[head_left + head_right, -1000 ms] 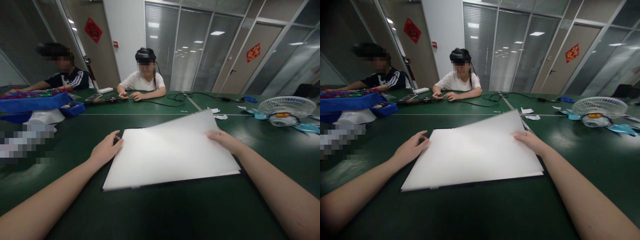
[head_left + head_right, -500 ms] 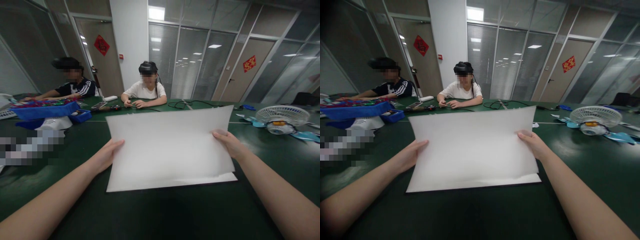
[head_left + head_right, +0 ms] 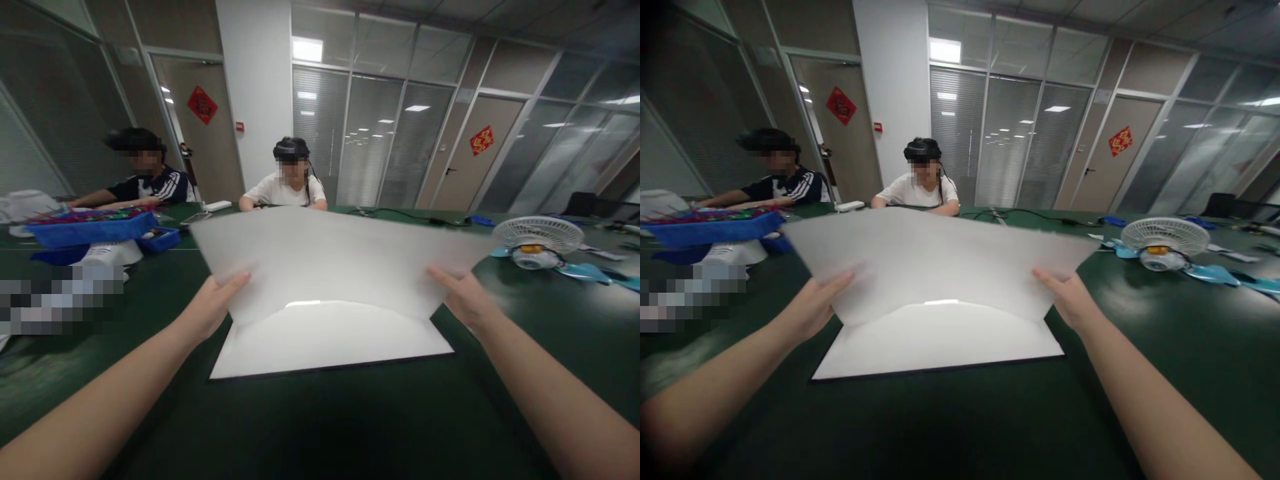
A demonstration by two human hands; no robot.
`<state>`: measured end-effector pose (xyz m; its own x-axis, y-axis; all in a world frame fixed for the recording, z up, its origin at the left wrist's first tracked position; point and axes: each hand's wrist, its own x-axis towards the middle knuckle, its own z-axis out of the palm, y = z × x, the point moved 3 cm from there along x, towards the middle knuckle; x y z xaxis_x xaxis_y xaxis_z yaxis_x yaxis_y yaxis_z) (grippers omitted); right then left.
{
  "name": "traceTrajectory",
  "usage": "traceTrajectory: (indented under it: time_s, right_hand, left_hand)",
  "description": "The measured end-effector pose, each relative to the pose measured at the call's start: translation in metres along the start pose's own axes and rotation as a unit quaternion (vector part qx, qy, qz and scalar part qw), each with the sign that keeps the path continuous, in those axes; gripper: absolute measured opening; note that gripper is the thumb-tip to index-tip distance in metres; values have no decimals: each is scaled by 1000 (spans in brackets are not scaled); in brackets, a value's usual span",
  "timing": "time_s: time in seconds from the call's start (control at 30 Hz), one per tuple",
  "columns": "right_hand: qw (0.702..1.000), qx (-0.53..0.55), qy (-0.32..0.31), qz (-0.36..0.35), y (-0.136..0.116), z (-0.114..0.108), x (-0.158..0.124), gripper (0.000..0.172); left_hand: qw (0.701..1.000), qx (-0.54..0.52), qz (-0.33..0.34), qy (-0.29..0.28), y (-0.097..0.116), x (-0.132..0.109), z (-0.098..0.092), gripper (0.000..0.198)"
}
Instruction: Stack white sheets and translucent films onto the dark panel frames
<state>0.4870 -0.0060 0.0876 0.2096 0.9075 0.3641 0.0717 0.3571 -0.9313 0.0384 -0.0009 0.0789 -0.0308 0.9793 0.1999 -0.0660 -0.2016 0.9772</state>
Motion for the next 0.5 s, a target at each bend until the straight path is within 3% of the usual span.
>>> traceTrajectory:
  time_s: [0.13, 0.3, 0.5]
  right_hand:
    - [998, -65, -1, 10, 23, 7, 3, 40]
    - [992, -122, 4, -11, 16, 7, 3, 42]
    - [993, -121, 5, -10, 26, -7, -3, 38]
  left_hand:
    - [998, 28, -53, -36, -17, 13, 8, 55]
    - [998, 59, 6, -19, -9, 22, 12, 57]
    - [988, 152, 23, 28, -24, 13, 3, 58]
